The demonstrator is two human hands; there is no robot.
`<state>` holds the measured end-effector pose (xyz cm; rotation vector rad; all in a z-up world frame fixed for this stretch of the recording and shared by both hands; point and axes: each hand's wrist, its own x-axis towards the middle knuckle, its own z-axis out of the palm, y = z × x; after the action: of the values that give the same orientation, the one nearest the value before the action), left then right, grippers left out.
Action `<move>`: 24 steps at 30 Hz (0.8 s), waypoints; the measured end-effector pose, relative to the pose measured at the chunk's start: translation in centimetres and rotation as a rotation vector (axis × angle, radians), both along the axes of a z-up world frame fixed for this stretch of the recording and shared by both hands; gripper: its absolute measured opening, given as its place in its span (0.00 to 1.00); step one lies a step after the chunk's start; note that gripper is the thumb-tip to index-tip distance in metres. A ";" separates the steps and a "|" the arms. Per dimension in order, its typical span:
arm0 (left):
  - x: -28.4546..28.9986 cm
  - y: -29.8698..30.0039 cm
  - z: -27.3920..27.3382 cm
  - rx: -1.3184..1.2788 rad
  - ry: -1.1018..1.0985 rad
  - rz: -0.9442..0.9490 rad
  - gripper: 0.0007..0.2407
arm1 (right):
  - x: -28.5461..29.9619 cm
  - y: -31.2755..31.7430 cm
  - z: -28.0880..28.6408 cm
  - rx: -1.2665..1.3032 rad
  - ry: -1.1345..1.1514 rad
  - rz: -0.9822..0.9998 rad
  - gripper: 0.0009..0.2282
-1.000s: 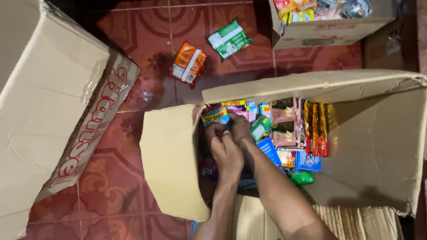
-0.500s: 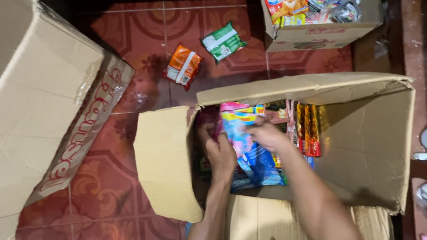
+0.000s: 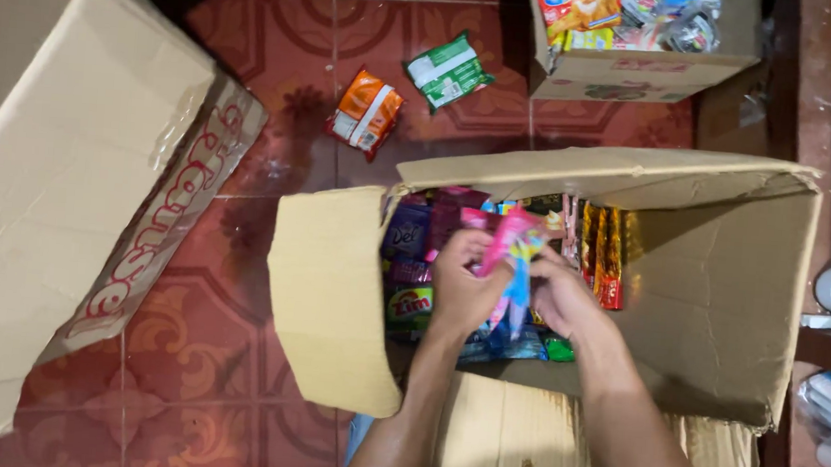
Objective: Taking small detergent and cleaning product packets from a cardboard box and arranging them onto shelves in a grocery store.
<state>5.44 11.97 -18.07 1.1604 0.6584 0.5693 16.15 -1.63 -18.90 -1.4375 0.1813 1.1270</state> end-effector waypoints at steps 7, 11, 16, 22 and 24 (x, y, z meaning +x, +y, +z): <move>-0.7 0.4 1.1 0.215 -0.076 -0.162 0.16 | 2.4 -4.8 -4.3 0.280 0.216 -0.275 0.13; -0.8 1.3 2.4 0.326 0.141 -0.148 0.30 | 1.8 -3.2 -0.3 0.246 0.064 -0.195 0.12; -0.5 1.6 3.5 0.011 0.207 -0.429 0.31 | -0.2 -1.0 1.7 0.166 -0.145 -0.033 0.10; -0.2 0.5 -0.1 0.347 0.339 -0.457 0.20 | -3.1 2.0 4.1 0.025 -0.202 -0.155 0.15; -0.3 0.7 0.9 0.523 0.365 -0.384 0.17 | -3.0 1.9 4.7 0.041 -0.275 -0.133 0.16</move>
<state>5.11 12.71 -17.21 1.8611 0.5844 0.1995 13.10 0.23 -14.15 -1.5047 0.0576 0.8111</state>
